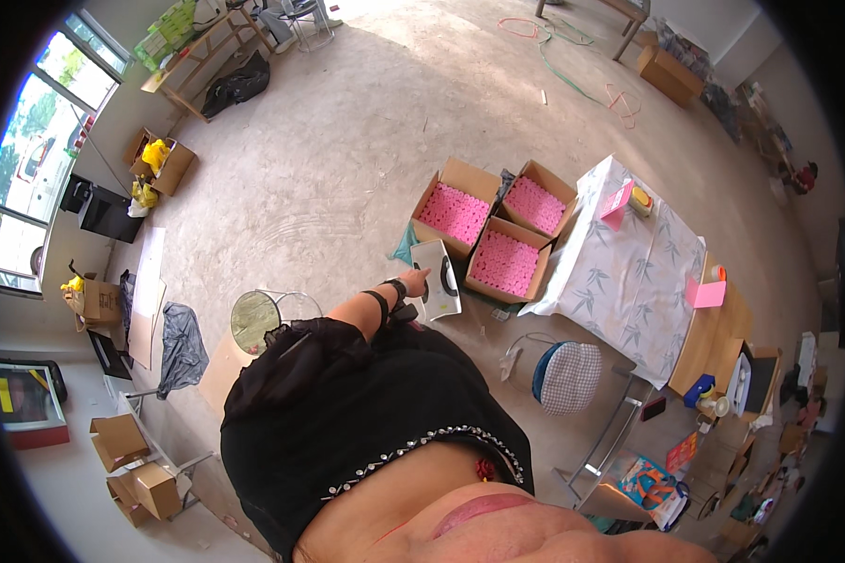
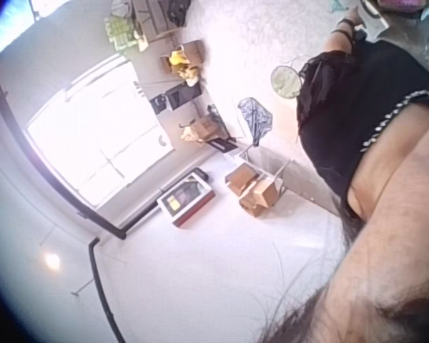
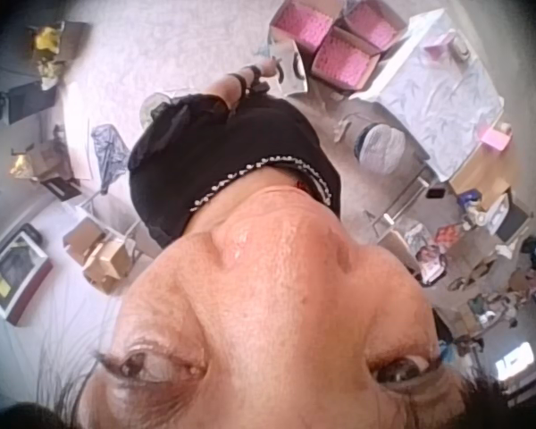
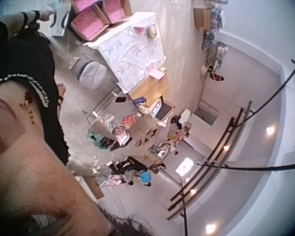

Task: Organizing pink caps into boxes and using glue sticks.

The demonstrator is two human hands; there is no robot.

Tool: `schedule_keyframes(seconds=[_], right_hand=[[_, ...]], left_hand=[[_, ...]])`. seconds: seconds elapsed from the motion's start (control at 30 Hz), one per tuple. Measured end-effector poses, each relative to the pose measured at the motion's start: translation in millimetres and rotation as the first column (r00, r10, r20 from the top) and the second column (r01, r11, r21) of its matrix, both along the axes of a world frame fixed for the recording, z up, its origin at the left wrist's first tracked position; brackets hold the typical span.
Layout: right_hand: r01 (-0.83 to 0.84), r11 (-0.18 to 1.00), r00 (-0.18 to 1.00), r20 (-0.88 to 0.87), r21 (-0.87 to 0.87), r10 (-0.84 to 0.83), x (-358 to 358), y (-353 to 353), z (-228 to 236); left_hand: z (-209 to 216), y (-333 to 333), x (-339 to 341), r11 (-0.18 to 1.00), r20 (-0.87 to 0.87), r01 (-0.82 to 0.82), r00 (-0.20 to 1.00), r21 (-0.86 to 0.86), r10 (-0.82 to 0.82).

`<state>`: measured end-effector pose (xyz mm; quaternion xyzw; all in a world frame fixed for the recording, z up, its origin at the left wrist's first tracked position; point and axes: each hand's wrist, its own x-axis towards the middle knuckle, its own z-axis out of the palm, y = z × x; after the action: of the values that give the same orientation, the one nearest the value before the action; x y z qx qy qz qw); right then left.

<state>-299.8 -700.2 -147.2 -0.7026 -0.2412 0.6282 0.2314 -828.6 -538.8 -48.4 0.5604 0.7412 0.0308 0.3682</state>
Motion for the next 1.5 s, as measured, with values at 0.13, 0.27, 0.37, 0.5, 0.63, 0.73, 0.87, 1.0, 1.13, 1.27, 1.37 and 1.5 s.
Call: schedule_keyframes(seconds=[0.13, 0.27, 0.37, 0.5, 0.63, 0.73, 0.87, 1.0, 1.13, 1.27, 1.37, 1.5], right_hand=[[-0.200, 0.980, 0.975, -0.102, -0.023, 0.196, 46, -6, -46], [-0.219, 0.975, 0.976, 0.009, 0.033, 0.219, 39, -12, -62], [-0.069, 0.997, 0.995, 0.064, -0.040, 0.072, 15, 0, -35], [-0.098, 0.992, 0.995, -0.006, -0.079, 0.098, 41, 1, -51], [-0.033, 0.996, 0.994, -0.104, -0.078, 0.025, 29, 0, -47], [0.010, 0.994, 0.995, -0.099, -0.106, -0.021, 23, 2, -34], [0.047, 0.993, 0.993, -0.100, -0.106, -0.057, 29, -7, -36], [0.050, 0.992, 0.994, -0.087, -0.113, -0.060, 26, -9, -34], [-0.007, 0.988, 0.999, -0.039, -0.153, 0.001, 22, -6, -21], [0.017, 0.993, 0.996, -0.087, -0.120, -0.028, 38, -18, -51], [0.021, 0.993, 0.992, -0.122, -0.118, -0.036, 50, -34, -57], [-0.822, 0.550, 0.546, 0.481, 0.149, 0.686, 39, -11, -8]], left_hand=[[13, 5, 4, 0.997, 0.075, 0.014, 0.997, -0.075, -0.008], [12, 8, 2, 0.997, 0.059, 0.012, 0.998, -0.070, -0.008], [1, 2, -5, 0.999, 0.041, 0.008, 0.999, -0.043, -0.006], [2, 5, 3, 1.000, 0.033, 0.014, 0.999, -0.017, -0.013], [4, 9, 4, 1.000, 0.001, 0.020, 1.000, -0.017, -0.020], [7, 12, 7, 0.998, 0.027, 0.017, 1.000, -0.068, -0.016], [22, 24, 21, 0.992, 0.025, 0.063, 0.998, -0.112, -0.060], [11, 23, 18, 0.996, 0.027, 0.054, 0.998, -0.077, -0.052], [7, 20, 20, 0.996, 0.020, 0.028, 0.999, -0.081, -0.027], [5, 18, 26, 0.996, 0.026, 0.054, 0.998, -0.075, -0.052], [11, 22, 38, 0.989, 0.039, 0.075, 0.997, -0.126, -0.071], [-1, 26, 36, 0.991, -0.018, 0.123, 0.992, -0.048, -0.124]])
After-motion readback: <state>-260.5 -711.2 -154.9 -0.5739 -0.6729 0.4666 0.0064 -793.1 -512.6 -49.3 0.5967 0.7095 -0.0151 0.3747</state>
